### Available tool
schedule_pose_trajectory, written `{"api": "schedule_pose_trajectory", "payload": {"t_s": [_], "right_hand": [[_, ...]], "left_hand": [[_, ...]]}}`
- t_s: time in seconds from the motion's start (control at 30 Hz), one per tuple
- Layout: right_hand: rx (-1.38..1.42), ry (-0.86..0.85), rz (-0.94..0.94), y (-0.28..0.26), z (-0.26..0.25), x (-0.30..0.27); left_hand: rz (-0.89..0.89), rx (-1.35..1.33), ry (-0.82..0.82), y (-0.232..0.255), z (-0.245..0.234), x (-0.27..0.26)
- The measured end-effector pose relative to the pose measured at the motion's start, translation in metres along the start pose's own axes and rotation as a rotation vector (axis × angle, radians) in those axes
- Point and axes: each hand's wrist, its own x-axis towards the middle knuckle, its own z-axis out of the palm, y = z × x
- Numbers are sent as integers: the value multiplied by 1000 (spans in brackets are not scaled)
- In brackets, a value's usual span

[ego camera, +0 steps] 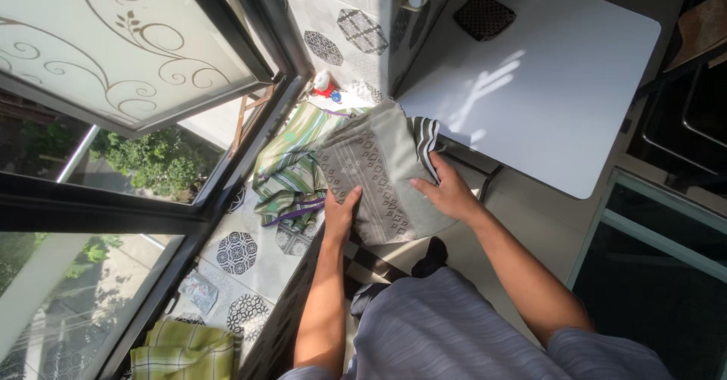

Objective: The person folds patterned fabrics on a window ledge and moves them to a table before spraying a cleaning solution onto a cloth and wiping the glass window panes.

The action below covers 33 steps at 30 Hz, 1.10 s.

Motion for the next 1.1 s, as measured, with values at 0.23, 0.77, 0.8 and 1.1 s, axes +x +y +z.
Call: {"api": "schedule_pose_trajectory", "payload": {"t_s": [0.23, 0.77, 0.8, 1.1], "right_hand": [[-61, 221, 38, 53, -137, -7], [-92, 616, 213, 159, -322, 33], [-40, 651, 270, 172, -332, 36], [-269, 869, 888, 286, -343, 4]], "left_hand": [[-115, 195, -116, -15, 157, 49], [-314, 234, -409, -86, 365, 192], [-349, 214, -407, -99, 371, 207], [-522, 518, -510, -196, 379, 267]]}}
